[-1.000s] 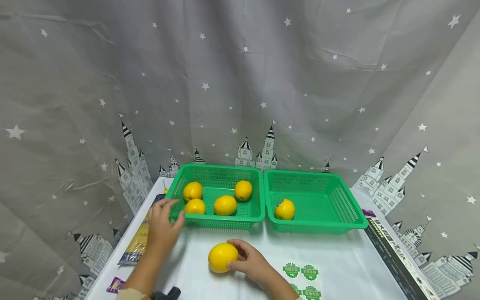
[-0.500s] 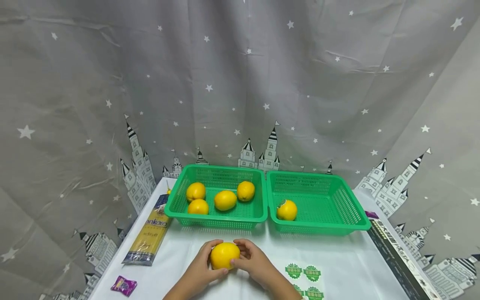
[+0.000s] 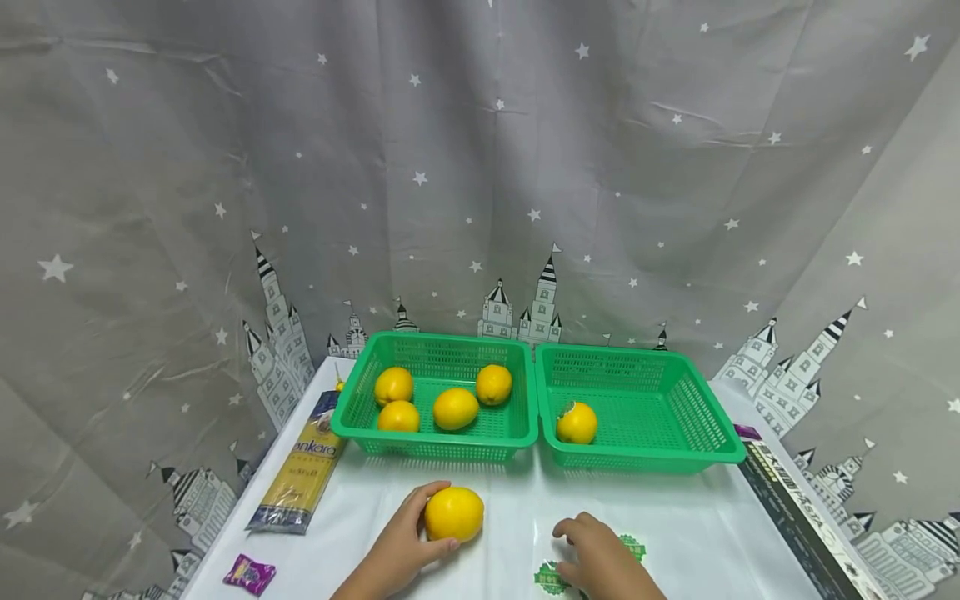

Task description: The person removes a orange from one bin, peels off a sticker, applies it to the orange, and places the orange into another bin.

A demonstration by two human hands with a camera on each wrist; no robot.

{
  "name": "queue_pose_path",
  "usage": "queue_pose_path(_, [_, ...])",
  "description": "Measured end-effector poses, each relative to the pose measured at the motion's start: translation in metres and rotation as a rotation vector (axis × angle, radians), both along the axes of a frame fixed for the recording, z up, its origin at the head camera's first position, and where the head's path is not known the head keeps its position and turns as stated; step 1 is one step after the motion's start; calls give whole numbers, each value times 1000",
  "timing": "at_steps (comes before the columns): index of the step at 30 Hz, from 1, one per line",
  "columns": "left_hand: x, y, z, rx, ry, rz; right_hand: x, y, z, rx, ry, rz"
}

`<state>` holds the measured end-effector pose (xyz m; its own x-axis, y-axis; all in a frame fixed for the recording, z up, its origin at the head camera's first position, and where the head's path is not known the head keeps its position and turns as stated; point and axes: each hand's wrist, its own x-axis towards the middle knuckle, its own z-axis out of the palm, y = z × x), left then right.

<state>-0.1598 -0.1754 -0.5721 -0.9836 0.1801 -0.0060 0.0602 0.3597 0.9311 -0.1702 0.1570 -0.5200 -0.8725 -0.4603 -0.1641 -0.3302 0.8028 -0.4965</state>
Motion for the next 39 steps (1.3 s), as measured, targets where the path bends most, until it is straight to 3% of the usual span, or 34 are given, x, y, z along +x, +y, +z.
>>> queue_pose_path(7, [0,-1,0,-8,-2,1,0,21,-24,-56,-3,187])
queue_pose_path(19, [-3,-1,-2,-11,22,10,0,0,-11,125,-85,92])
queue_pose_path(27, [0,1,-2,-11,-7,12,0,-3,-14,127,-81,98])
queue_pose_path(34, [2,1,-1,-4,-12,15,-2,7,-17,7,-31,132])
queue_pose_path(39, [2,0,-1,-6,-7,18,-1,17,0,-114,-153,141])
